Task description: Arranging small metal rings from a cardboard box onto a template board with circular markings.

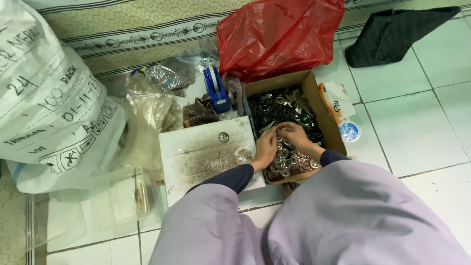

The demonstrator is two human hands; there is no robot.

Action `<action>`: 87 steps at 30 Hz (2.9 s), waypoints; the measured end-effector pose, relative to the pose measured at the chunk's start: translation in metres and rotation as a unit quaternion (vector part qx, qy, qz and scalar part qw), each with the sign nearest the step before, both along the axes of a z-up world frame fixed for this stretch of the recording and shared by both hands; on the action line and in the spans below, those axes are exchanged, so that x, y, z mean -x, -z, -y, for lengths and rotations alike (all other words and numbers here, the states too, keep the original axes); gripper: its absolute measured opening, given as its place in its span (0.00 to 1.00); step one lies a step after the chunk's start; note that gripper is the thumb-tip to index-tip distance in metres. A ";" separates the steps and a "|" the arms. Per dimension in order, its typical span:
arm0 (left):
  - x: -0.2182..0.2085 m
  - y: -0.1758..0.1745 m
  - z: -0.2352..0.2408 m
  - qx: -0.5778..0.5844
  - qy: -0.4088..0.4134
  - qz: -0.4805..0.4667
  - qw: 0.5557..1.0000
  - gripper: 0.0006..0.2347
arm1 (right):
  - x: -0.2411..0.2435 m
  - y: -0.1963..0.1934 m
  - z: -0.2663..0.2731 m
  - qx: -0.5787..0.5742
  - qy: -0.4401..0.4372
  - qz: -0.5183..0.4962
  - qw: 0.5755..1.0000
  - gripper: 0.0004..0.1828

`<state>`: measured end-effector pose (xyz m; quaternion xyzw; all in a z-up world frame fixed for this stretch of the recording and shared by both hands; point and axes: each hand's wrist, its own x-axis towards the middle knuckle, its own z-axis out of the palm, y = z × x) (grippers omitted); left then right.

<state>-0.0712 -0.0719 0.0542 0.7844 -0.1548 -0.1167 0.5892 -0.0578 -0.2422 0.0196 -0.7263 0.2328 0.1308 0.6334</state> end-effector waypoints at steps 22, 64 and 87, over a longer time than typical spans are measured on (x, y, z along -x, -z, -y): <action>-0.045 0.075 -0.225 -0.340 -0.060 0.316 0.884 0.10 | -0.023 -0.014 -0.188 0.355 -0.424 0.275 0.787 0.25; -0.047 0.063 -0.074 -0.277 0.009 0.405 0.871 0.20 | -0.013 -0.050 -0.071 0.418 -0.302 0.207 0.832 0.26; 0.025 0.145 0.051 -0.573 0.359 0.253 0.692 0.16 | 0.036 0.090 0.025 0.513 -0.521 -0.010 0.682 0.30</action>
